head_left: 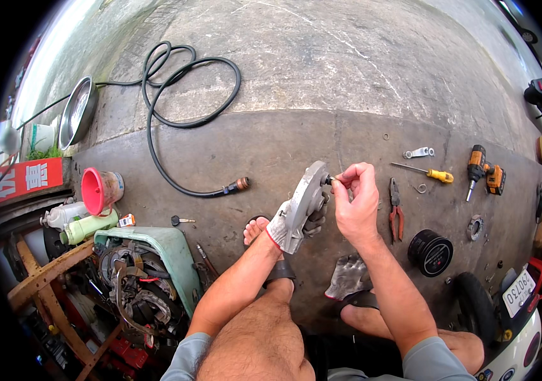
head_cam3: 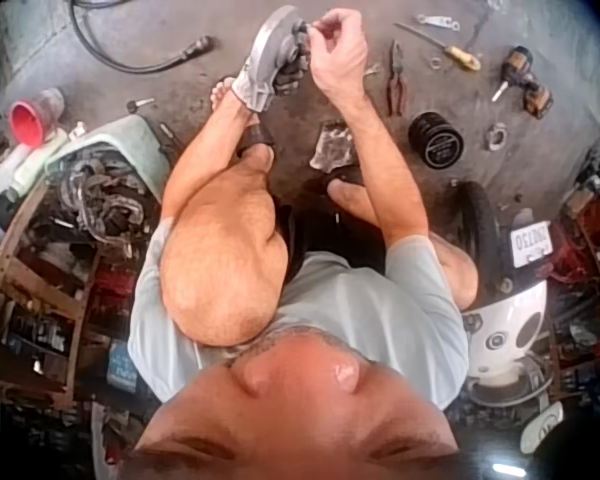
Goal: The person applies grease to a metal pin and inserts it into a brake hub before fitting a brake shoe assembly into the housing, using pliers to adjust the components.
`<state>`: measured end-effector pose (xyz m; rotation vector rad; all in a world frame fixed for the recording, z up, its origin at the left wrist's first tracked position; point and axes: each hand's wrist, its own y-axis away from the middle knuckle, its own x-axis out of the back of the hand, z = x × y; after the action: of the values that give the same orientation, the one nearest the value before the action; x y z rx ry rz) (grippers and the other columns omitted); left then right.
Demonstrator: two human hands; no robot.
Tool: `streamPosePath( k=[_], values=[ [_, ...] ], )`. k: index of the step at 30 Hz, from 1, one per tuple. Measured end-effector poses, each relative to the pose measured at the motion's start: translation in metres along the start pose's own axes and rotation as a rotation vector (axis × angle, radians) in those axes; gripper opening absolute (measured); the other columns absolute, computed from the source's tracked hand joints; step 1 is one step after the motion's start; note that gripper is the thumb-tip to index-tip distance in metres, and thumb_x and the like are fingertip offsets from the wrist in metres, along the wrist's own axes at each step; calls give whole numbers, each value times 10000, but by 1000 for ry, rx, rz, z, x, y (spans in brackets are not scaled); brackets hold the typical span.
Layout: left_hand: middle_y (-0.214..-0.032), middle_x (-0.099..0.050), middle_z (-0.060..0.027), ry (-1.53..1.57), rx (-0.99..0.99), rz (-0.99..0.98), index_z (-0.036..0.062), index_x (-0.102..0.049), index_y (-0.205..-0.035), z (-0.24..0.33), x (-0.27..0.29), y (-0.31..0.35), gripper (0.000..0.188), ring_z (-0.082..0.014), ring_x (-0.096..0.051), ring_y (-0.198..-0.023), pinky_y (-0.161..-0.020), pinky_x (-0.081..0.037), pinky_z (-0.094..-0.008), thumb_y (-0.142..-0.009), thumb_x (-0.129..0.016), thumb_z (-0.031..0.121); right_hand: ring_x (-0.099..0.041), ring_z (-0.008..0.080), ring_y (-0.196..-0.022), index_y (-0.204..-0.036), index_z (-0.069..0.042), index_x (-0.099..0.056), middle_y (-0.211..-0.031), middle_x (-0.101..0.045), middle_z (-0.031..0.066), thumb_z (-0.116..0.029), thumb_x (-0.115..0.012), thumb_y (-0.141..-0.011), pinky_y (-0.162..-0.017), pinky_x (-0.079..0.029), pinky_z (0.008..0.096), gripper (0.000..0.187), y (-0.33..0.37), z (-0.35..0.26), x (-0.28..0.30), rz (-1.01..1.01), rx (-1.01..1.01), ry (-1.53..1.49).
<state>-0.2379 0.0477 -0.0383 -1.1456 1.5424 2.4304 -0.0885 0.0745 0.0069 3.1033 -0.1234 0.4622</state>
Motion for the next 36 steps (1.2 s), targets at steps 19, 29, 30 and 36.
streamPosePath(
  k=[19, 29, 30, 36],
  values=[
    [-852, -653, 5, -16, -3, -64, 95, -667, -1134, -37, 88, -51, 333, -86, -574, -637, -537, -460, -237, -1015, -531, 375, -626, 153, -679, -1095, -20, -439, -869, -601, 84, 43, -636, -893, -614, -525, 289, 288, -7, -16, 2, -47, -490, -497],
    [-909, -678, 19, -173, -6, -95, 98, -678, -1167, -3, 19, -12, 272, -63, -583, -671, -546, -472, -238, -1013, -553, 284, -630, 152, -721, -1058, -43, -449, -877, -593, 72, 60, -606, -914, -633, -520, 285, 236, 1, 1, 7, -2, -152, -186],
    [-907, -679, 21, -265, -17, -102, 96, -678, -1165, 5, 11, -2, 273, -63, -589, -677, -546, -474, -237, -1008, -564, 288, -630, 160, -716, -1075, -43, -447, -879, -590, 73, 51, -614, -911, -633, -525, 297, 253, -1, -7, 9, 4, -355, -383],
    [-888, -681, 15, -132, -29, -48, 104, -678, -1166, -12, 34, -21, 325, -93, -624, -689, -548, -484, -240, -969, -618, 356, -620, 126, -689, -1071, -52, -432, -876, -596, 68, 60, -601, -909, -581, -510, 264, 260, -2, -13, 7, 10, -457, -487]
  ],
)
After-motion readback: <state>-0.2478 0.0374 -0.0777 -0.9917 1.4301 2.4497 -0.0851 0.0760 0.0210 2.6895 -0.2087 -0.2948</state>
